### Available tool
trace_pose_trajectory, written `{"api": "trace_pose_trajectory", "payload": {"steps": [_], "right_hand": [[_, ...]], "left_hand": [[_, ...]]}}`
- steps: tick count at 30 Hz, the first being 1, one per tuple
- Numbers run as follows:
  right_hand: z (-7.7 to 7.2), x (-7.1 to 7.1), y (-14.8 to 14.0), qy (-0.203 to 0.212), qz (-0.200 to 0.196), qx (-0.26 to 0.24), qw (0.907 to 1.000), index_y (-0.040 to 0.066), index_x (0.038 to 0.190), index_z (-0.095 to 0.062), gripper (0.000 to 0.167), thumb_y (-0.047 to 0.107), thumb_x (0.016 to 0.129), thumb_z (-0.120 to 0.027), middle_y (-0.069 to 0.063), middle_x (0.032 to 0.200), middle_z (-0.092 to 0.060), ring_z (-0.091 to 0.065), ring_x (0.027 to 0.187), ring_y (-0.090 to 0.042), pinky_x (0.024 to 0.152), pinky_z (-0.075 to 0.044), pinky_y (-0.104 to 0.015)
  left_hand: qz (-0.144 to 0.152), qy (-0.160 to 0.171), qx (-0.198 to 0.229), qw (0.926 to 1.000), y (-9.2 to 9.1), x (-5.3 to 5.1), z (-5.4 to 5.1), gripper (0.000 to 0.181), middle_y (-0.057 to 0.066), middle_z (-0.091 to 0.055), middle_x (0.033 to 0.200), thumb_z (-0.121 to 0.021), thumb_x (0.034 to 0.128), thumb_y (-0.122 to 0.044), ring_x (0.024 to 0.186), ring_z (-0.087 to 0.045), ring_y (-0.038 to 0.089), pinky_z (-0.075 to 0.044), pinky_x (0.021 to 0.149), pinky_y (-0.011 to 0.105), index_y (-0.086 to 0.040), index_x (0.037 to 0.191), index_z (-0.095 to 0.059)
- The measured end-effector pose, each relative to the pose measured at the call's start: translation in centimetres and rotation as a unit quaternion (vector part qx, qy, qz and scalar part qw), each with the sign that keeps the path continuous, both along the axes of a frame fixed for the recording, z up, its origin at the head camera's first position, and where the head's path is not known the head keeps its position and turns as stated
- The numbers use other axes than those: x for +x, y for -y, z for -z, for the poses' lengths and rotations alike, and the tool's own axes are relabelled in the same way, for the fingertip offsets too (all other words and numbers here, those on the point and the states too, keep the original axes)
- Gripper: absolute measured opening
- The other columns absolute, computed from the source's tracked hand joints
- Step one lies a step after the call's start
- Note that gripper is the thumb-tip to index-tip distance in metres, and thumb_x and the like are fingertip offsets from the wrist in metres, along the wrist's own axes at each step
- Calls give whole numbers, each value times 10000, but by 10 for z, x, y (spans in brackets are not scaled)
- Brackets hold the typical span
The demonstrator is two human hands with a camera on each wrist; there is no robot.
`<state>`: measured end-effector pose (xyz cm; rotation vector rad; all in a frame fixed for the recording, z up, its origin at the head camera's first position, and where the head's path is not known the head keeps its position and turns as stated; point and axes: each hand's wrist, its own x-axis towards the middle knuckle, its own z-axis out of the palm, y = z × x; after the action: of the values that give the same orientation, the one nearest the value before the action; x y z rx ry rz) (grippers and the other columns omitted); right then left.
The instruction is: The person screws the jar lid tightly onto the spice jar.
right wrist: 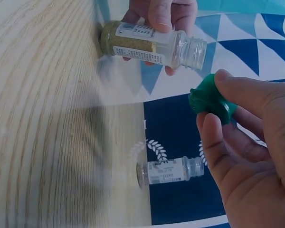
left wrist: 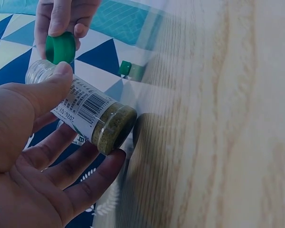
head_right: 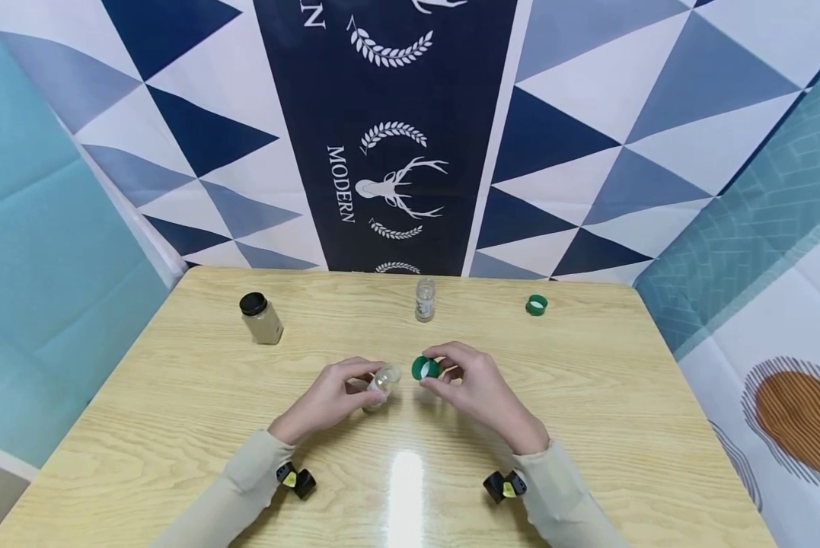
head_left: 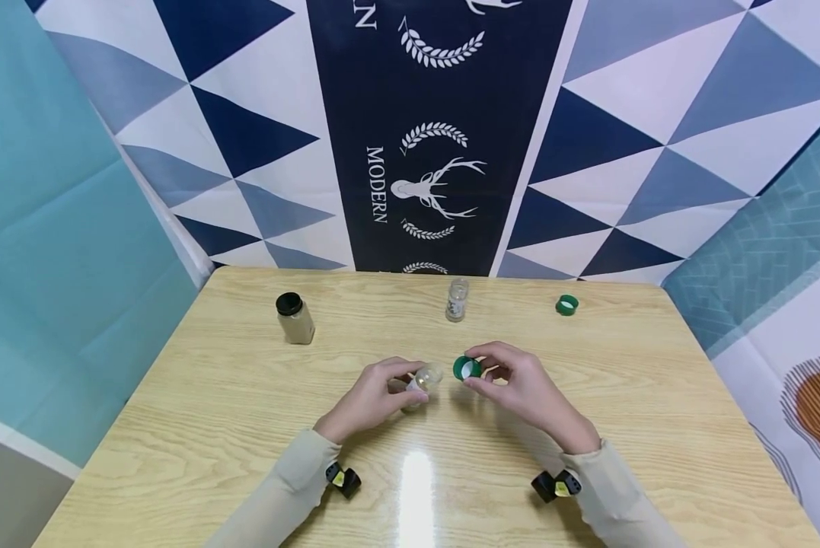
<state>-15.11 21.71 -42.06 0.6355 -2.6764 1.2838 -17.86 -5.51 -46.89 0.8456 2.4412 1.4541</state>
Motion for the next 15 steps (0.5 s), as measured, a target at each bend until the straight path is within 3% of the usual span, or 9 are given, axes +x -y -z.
{"api": "trace_pose_trajectory", "payload": {"steps": [15], "right_hand": [[-1,-5,13,129,-367,117,9992,64,1182,-727,330,82,869,-831,-58,1135,-735,-706,906,-142,765,-627,-263]], "left_hand": [[0,-178,-165,9997,-1,-1,0,464,23,-700,1256,-771,943,-272,1112,-669,150,-583,909,222,-101,1363,-670]]}}
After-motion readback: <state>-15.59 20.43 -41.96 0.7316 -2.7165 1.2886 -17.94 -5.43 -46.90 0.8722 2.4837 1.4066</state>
